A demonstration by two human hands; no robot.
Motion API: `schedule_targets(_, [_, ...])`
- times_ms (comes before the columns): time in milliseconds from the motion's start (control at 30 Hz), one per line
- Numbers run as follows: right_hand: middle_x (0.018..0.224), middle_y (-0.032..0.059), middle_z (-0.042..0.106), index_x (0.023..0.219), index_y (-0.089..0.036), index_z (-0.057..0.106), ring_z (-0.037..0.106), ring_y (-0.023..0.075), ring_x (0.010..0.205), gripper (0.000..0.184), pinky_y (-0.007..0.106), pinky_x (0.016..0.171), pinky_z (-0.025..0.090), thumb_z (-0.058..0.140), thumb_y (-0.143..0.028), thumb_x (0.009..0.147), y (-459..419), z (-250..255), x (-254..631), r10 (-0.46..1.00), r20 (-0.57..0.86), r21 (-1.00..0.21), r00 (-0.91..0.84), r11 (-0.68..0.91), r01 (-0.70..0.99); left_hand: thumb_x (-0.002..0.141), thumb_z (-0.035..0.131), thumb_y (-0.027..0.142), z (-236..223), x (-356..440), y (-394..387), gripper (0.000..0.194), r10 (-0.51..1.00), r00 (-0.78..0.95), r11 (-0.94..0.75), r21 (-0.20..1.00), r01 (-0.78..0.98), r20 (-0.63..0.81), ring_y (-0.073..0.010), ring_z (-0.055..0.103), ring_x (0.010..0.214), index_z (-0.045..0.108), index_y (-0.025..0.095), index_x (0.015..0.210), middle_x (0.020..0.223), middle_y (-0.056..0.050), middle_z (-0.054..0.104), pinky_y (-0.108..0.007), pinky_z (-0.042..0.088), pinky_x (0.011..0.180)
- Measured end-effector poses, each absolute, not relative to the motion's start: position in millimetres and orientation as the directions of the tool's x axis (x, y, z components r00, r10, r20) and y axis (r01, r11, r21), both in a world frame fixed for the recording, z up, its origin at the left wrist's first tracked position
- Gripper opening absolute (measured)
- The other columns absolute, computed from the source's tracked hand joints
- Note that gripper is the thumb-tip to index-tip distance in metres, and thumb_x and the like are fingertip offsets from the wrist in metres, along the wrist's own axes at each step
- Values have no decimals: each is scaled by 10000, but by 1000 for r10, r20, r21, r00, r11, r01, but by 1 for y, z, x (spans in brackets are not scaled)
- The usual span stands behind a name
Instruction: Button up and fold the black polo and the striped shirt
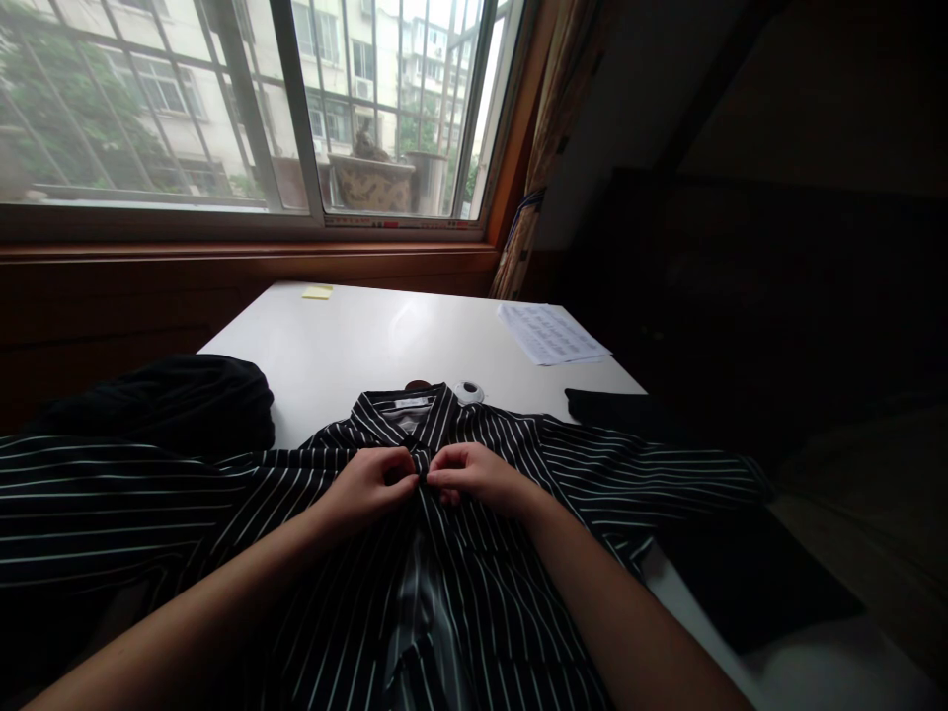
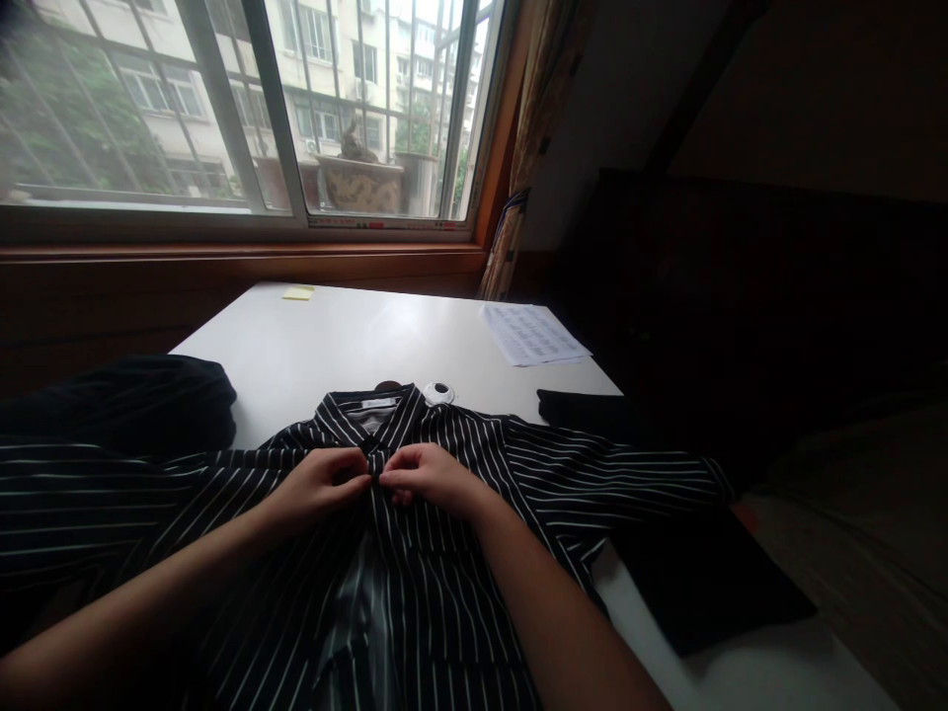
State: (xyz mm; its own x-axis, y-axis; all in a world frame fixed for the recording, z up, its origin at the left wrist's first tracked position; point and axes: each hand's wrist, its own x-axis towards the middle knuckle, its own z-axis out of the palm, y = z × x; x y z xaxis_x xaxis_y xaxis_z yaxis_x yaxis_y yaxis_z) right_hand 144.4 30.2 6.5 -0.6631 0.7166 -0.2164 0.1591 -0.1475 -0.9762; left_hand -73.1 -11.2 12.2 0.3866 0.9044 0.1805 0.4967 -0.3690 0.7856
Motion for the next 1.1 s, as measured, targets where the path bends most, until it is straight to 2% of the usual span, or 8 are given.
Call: schedule_targets(1100, [650, -9, 648, 860, -138, 680, 587, 100, 559, 254, 226, 567, 451, 757, -360, 766, 31, 5, 145, 712, -213, -977, -669, -140, 162, 850, 590, 275, 12, -74, -8, 167, 910, 397, -324, 800, 506, 118, -114, 497, 630, 620, 148, 745, 669, 28, 560, -214, 354, 583])
